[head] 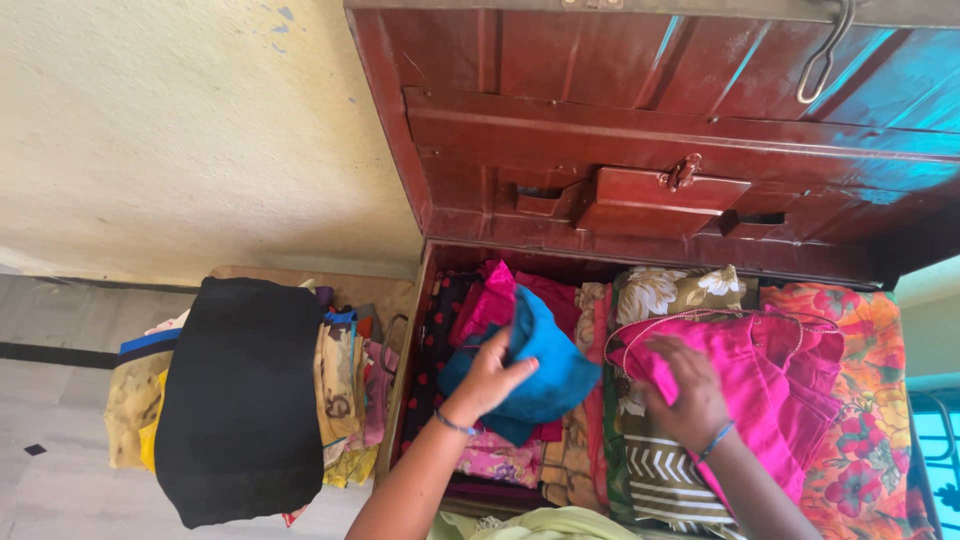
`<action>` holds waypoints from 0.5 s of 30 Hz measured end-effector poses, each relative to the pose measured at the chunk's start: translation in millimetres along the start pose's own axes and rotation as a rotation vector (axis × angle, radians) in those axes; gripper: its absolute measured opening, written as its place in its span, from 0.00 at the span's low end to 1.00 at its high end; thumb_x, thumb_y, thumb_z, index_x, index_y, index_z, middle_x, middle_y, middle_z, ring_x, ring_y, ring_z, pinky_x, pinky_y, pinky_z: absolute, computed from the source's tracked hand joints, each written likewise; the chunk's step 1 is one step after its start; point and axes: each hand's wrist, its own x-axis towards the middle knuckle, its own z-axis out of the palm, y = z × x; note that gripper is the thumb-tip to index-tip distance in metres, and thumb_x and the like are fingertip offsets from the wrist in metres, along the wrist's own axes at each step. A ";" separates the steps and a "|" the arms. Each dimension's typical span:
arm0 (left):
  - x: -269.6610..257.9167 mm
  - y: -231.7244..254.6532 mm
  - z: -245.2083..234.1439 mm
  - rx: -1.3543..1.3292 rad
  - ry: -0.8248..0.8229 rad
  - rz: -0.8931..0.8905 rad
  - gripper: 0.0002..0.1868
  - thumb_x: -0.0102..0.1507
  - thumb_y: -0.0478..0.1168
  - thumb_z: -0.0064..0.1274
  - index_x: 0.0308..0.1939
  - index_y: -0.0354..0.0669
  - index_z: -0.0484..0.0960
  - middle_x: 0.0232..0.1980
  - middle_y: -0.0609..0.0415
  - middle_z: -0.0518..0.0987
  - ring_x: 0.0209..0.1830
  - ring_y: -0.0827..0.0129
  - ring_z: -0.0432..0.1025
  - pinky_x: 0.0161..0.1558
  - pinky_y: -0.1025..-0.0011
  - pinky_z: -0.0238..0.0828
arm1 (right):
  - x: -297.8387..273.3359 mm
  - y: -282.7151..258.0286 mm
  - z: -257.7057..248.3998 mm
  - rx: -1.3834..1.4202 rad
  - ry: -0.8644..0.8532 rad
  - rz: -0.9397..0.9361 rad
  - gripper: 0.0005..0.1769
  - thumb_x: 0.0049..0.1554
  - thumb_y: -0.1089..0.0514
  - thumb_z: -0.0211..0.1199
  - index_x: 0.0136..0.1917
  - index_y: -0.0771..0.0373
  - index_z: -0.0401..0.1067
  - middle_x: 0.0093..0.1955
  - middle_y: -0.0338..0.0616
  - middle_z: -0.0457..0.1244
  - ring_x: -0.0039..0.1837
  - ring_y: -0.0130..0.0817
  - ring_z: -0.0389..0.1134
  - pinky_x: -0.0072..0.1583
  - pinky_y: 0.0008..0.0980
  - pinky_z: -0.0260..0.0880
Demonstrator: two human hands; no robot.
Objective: The person organizes several garments by removing them from a large metal trunk and placing them on a small wooden stool, then rearranges the remaining items inside the trunk.
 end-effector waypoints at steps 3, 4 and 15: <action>-22.3 28.2 29.1 0.101 -0.195 0.062 0.23 0.66 0.32 0.56 0.66 0.37 0.75 0.61 0.57 0.79 0.62 0.74 0.71 0.67 0.71 0.68 | 13.4 -55.0 -0.4 0.242 -0.046 -0.261 0.43 0.41 0.58 0.74 0.68 0.68 0.64 0.69 0.63 0.61 0.72 0.59 0.59 0.68 0.51 0.58; -27.2 38.9 34.5 0.168 -0.248 0.123 0.23 0.65 0.31 0.55 0.66 0.36 0.76 0.60 0.56 0.80 0.61 0.72 0.73 0.66 0.70 0.68 | 16.0 -66.4 1.4 0.323 -0.185 -0.198 0.36 0.43 0.59 0.73 0.64 0.64 0.68 0.64 0.57 0.65 0.66 0.53 0.65 0.65 0.47 0.64; -27.7 65.1 -32.7 0.136 0.252 0.169 0.13 0.68 0.30 0.52 0.56 0.34 0.82 0.49 0.53 0.83 0.50 0.74 0.76 0.54 0.75 0.71 | -57.8 84.3 -74.3 0.128 0.136 0.208 0.22 0.50 0.56 0.72 0.57 0.61 0.72 0.51 0.44 0.68 0.50 0.36 0.70 0.55 0.39 0.71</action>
